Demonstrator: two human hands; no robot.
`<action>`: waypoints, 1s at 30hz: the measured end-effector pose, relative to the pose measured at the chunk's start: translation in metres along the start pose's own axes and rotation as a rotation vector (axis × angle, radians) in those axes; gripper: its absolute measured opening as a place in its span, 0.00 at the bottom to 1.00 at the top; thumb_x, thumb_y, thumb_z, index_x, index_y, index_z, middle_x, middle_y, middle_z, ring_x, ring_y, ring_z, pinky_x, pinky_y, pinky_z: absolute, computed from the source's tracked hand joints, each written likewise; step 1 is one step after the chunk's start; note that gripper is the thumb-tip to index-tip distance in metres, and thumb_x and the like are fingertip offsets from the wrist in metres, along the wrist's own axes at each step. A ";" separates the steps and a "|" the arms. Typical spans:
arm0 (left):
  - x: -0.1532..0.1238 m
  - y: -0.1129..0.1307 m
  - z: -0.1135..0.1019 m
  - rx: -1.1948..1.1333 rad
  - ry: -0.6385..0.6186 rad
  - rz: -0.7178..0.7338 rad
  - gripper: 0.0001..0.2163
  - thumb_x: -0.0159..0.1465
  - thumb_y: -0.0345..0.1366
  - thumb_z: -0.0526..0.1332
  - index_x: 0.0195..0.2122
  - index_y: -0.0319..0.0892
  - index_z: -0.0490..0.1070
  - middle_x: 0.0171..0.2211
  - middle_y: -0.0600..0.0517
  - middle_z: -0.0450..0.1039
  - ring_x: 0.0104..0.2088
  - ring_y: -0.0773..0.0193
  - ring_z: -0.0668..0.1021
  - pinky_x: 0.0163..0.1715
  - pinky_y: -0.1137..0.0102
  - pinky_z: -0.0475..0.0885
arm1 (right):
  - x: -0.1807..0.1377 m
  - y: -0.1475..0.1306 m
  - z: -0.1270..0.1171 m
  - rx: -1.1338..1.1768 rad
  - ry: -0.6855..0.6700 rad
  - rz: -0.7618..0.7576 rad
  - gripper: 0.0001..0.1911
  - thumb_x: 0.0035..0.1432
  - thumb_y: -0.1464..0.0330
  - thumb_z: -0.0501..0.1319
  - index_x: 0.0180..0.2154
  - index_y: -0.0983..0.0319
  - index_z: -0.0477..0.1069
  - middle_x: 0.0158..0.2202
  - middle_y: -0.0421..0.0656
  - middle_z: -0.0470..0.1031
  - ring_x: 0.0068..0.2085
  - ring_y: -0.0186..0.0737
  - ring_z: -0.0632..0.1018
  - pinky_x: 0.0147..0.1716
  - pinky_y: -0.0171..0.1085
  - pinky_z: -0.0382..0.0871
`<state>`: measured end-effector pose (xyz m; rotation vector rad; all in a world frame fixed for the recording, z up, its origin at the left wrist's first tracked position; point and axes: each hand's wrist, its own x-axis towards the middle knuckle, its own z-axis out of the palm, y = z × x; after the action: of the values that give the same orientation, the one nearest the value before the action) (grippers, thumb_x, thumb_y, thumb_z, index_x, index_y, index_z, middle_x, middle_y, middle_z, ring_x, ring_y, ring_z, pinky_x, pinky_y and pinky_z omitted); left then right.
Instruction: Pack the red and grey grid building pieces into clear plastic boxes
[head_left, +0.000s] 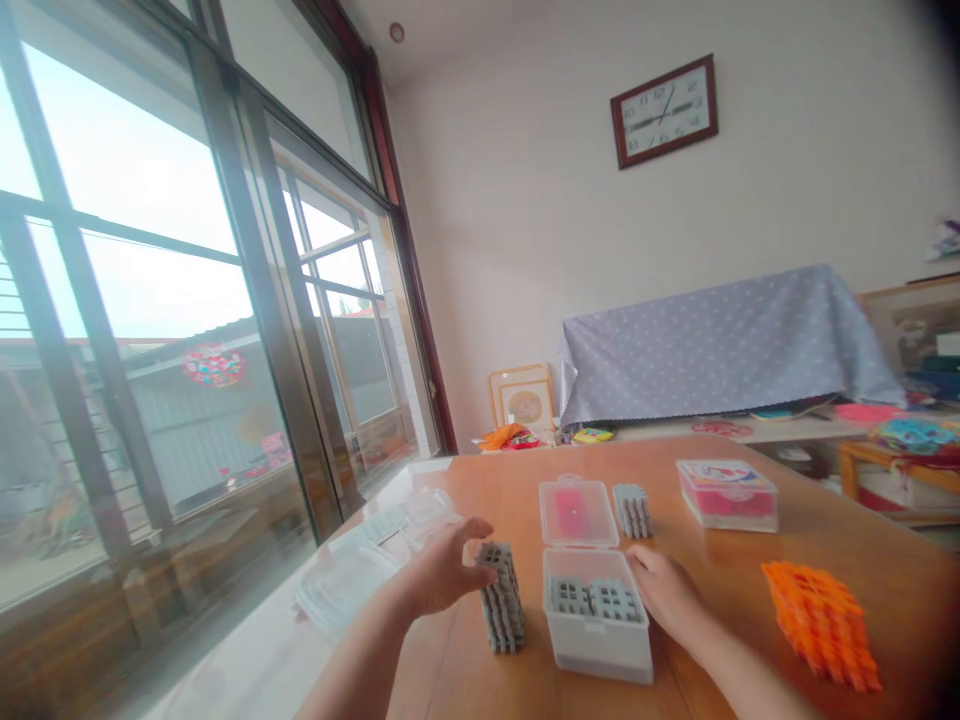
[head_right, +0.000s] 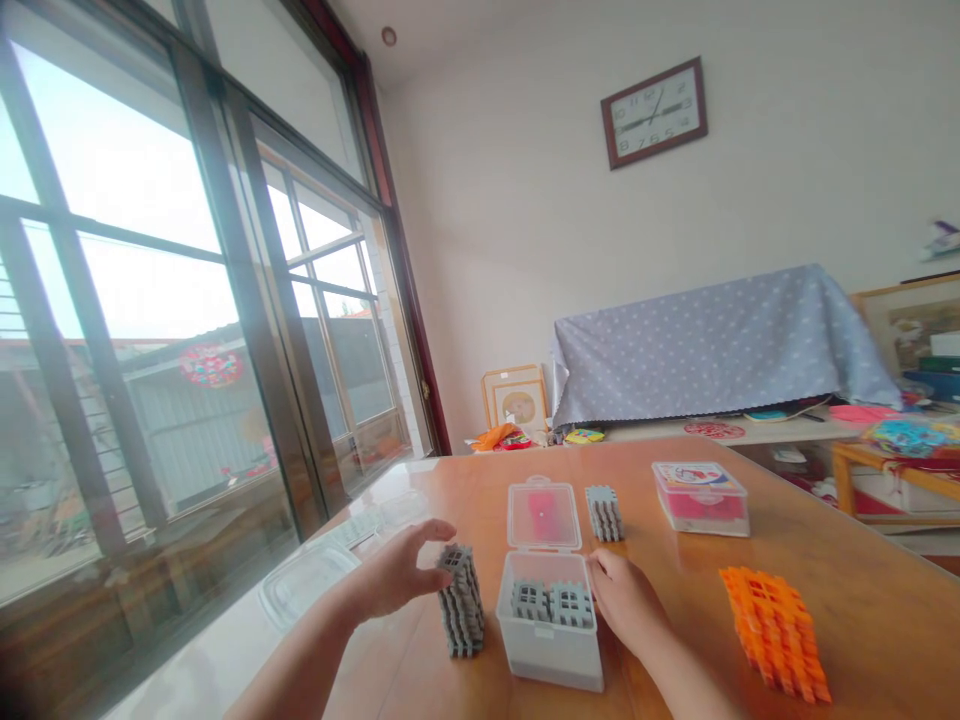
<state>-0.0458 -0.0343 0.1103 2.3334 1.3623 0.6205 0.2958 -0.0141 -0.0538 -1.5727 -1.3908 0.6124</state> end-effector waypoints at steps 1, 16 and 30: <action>0.001 -0.002 0.001 -0.002 0.002 0.007 0.24 0.53 0.33 0.67 0.53 0.44 0.72 0.55 0.47 0.74 0.56 0.54 0.74 0.60 0.62 0.65 | 0.001 0.002 0.000 0.008 -0.004 -0.002 0.19 0.60 0.54 0.54 0.27 0.59 0.75 0.25 0.44 0.79 0.30 0.44 0.76 0.29 0.35 0.61; 0.026 0.051 0.035 0.005 0.077 0.224 0.14 0.58 0.39 0.65 0.46 0.45 0.73 0.43 0.51 0.76 0.42 0.61 0.75 0.43 0.69 0.71 | 0.001 0.000 0.001 -0.035 -0.014 -0.031 0.17 0.62 0.58 0.52 0.26 0.60 0.70 0.23 0.41 0.75 0.30 0.41 0.75 0.31 0.35 0.61; 0.064 0.081 0.119 0.064 -0.228 0.098 0.15 0.49 0.39 0.70 0.38 0.40 0.76 0.37 0.50 0.74 0.32 0.64 0.74 0.33 0.71 0.70 | 0.001 -0.007 -0.002 -0.091 0.040 -0.024 0.16 0.61 0.63 0.52 0.24 0.60 0.69 0.23 0.40 0.75 0.29 0.38 0.74 0.28 0.34 0.55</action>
<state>0.1054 -0.0265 0.0646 2.4465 1.1874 0.3287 0.2943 -0.0141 -0.0460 -1.6286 -1.4230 0.5072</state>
